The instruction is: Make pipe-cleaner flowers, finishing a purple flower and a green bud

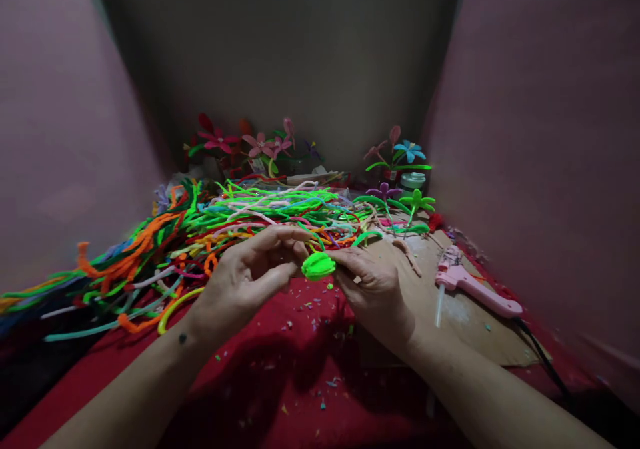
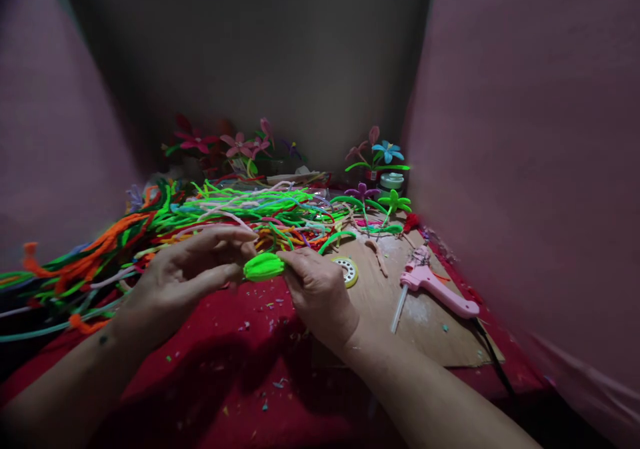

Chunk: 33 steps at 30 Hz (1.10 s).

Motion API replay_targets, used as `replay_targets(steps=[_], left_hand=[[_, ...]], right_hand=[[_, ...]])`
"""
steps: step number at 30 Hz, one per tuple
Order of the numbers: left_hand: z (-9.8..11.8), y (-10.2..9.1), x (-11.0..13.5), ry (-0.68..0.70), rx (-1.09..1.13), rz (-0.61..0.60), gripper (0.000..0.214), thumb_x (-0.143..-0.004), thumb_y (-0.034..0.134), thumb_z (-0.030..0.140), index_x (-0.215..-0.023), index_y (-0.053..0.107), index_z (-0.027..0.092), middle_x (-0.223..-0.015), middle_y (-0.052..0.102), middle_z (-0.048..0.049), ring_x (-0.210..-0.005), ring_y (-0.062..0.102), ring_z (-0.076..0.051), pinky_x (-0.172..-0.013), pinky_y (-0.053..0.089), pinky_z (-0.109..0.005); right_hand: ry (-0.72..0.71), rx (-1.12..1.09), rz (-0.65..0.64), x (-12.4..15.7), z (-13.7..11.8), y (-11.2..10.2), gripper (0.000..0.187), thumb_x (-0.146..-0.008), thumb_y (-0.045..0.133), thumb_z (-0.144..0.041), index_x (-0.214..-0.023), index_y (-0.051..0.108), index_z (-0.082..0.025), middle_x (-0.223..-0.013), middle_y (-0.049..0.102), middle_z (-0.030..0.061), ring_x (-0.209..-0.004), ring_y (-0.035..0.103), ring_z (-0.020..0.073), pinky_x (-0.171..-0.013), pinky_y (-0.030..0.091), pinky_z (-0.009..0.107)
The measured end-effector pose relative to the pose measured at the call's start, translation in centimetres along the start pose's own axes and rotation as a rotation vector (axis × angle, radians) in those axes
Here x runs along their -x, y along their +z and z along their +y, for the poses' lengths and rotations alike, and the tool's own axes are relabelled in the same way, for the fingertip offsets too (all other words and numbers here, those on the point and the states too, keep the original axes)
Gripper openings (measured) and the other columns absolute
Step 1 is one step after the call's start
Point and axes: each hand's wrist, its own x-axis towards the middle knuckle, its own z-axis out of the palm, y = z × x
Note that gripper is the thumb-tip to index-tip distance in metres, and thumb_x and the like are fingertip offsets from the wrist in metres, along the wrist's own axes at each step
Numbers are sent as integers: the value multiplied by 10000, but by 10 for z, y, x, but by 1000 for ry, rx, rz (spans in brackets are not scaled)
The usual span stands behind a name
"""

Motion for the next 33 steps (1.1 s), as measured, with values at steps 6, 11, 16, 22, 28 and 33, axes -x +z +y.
replay_targets(steps=[6, 11, 16, 22, 28, 33], left_hand=[[3, -4, 3, 312, -355, -51, 214, -782, 604, 160, -988, 606, 218, -946, 615, -33, -833, 590, -135, -709, 496, -233], [-1, -4, 1, 423, -556, -41, 225, -786, 618, 183, -1010, 616, 212, -963, 611, -34, -857, 586, -130, -739, 482, -229], [-2, -4, 1, 484, -655, -60, 243, -817, 581, 197, -1051, 631, 243, -935, 608, -25, -818, 594, -118, -681, 479, -200], [-3, -5, 1, 497, -697, -84, 248, -814, 581, 174, -1055, 612, 225, -971, 615, -41, -848, 596, -124, -719, 480, -204], [-4, -4, 2, 511, -678, -114, 231, -838, 547, 159, -1049, 626, 210, -931, 618, -33, -803, 598, -101, -673, 470, -177], [-5, -7, -1, 459, -636, -152, 208, -822, 571, 155, -1019, 612, 206, -921, 623, -24, -840, 590, -115, -740, 463, -207]], right_hand=[[25, 98, 23, 2, 0, 1, 167, -802, 529, -116, -926, 606, -197, -774, 681, 29, -665, 632, 143, -623, 494, 251], [18, 133, 45, 1, -1, 0, 111, -781, 523, -96, -799, 567, -196, -672, 631, 2, -594, 584, 121, -577, 448, 220], [50, 139, 24, 2, -2, -1, 120, -779, 495, -99, -765, 555, -202, -626, 598, -15, -543, 546, 107, -539, 414, 214], [74, 156, 25, 3, -1, -1, 108, -795, 489, -124, -759, 560, -197, -635, 581, -10, -550, 540, 106, -550, 412, 221], [51, 157, 25, 3, -1, -1, 101, -802, 490, -125, -749, 549, -187, -607, 563, -15, -527, 512, 100, -533, 400, 224], [23, 181, 29, 3, -2, -1, 113, -795, 489, -108, -731, 538, -187, -589, 551, -22, -512, 495, 95, -523, 391, 222]])
